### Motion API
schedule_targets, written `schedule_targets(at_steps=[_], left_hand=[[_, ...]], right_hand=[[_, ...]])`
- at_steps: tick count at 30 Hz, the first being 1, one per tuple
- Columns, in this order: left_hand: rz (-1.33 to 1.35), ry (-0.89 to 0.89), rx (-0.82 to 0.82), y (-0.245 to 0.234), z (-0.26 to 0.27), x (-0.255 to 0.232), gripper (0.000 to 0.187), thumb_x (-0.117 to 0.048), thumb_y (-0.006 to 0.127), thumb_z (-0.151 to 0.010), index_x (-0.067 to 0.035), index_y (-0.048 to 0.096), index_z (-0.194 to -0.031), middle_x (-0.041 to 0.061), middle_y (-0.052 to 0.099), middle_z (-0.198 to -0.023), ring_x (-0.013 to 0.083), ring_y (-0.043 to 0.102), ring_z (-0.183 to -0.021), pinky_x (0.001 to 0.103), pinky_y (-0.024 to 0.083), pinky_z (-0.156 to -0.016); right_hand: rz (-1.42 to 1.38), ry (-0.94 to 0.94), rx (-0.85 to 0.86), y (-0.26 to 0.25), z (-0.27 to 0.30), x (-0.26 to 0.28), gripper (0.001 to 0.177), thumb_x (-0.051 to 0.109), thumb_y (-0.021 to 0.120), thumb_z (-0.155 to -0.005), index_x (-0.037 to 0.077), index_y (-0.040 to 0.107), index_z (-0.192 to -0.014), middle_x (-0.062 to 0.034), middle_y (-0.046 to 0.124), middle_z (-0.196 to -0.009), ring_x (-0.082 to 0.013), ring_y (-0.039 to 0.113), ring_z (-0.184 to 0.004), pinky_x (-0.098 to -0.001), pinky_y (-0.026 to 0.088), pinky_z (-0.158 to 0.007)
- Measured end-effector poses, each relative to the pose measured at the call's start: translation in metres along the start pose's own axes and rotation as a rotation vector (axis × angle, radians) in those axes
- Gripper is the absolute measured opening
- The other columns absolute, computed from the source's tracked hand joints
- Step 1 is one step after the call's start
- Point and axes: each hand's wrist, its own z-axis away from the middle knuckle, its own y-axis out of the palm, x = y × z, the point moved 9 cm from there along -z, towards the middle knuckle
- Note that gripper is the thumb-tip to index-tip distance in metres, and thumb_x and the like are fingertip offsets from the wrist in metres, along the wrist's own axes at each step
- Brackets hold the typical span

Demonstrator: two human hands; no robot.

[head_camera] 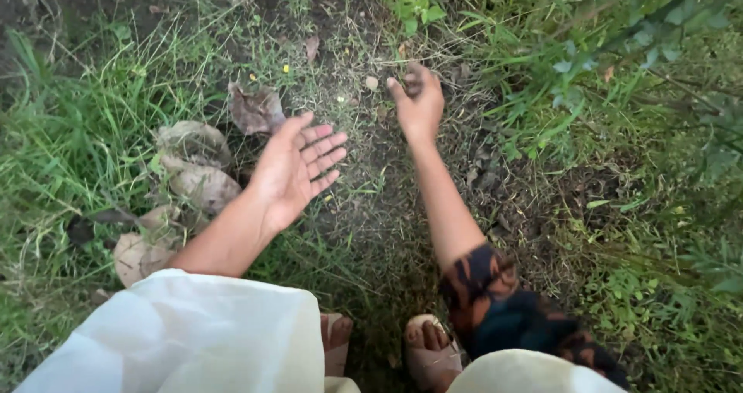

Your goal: Picking weeds and grass by hand from an outdoor area.

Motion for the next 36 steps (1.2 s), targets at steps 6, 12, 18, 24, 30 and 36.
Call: schedule_targets(at_steps=[6, 12, 18, 24, 30, 36], left_hand=[[0.029, -0.045, -0.019, -0.006, -0.006, 0.005, 0.054, -0.053, 0.054, -0.089, -0.013, 0.058, -0.125, 0.004, 0.070, -0.128, 0.0166, 0.063, -0.110, 0.035, 0.047, -0.092], [0.030, -0.058, -0.045, -0.007, -0.004, 0.005, 0.049, -0.051, 0.055, -0.091, -0.013, 0.060, -0.120, 0.003, 0.071, -0.120, 0.0154, 0.062, -0.101, 0.033, 0.048, -0.087], [0.052, -0.070, -0.038, -0.007, -0.007, 0.011, 0.042, -0.048, 0.056, -0.092, -0.014, 0.062, -0.115, 0.001, 0.072, -0.112, 0.0135, 0.062, -0.093, 0.032, 0.048, -0.084], [0.076, -0.091, -0.022, -0.011, -0.013, 0.016, 0.039, -0.047, 0.058, -0.092, -0.015, 0.064, -0.112, -0.001, 0.073, -0.108, 0.0118, 0.063, -0.089, 0.031, 0.049, -0.081], [0.078, -0.094, -0.037, -0.015, -0.012, 0.019, 0.035, -0.045, 0.058, -0.093, -0.015, 0.064, -0.111, -0.001, 0.073, -0.106, 0.0115, 0.063, -0.087, 0.031, 0.050, -0.079], [0.081, -0.085, -0.012, -0.013, -0.007, 0.022, 0.031, -0.041, 0.059, -0.094, -0.015, 0.064, -0.110, -0.002, 0.072, -0.105, 0.0113, 0.062, -0.087, 0.030, 0.050, -0.078]], right_hand=[[0.527, 0.100, -0.006, 0.014, -0.026, 0.007, 0.049, 0.040, 0.083, -0.082, 0.012, 0.073, -0.122, -0.0125, 0.073, -0.100, -0.0309, 0.070, -0.094, -0.0447, 0.052, -0.082], [0.424, -0.025, -0.075, 0.028, -0.052, -0.013, 0.053, 0.049, 0.083, -0.083, 0.009, 0.075, -0.117, -0.0152, 0.073, -0.107, -0.0301, 0.070, -0.098, -0.0440, 0.055, -0.083], [0.138, -0.303, -0.087, 0.044, -0.062, -0.052, 0.041, 0.041, 0.057, -0.116, 0.012, 0.083, -0.101, -0.0138, 0.067, -0.101, -0.0251, 0.069, -0.088, -0.0421, 0.059, -0.080], [-0.421, 0.136, 0.035, 0.047, -0.062, -0.064, 0.042, 0.046, 0.048, -0.108, 0.011, 0.061, -0.090, 0.0030, 0.058, -0.063, -0.0081, 0.058, -0.055, -0.0252, 0.047, -0.052], [-0.469, 0.276, -0.061, 0.021, -0.040, -0.087, 0.040, 0.043, 0.052, -0.111, 0.010, 0.053, -0.087, 0.0073, 0.043, -0.064, -0.0080, 0.035, -0.053, -0.0292, 0.027, -0.047], [0.270, -0.009, -0.138, -0.016, -0.011, -0.011, 0.047, 0.033, 0.050, -0.114, 0.003, 0.063, -0.081, -0.0020, 0.058, -0.062, -0.0118, 0.054, -0.055, -0.0295, 0.043, -0.055]])
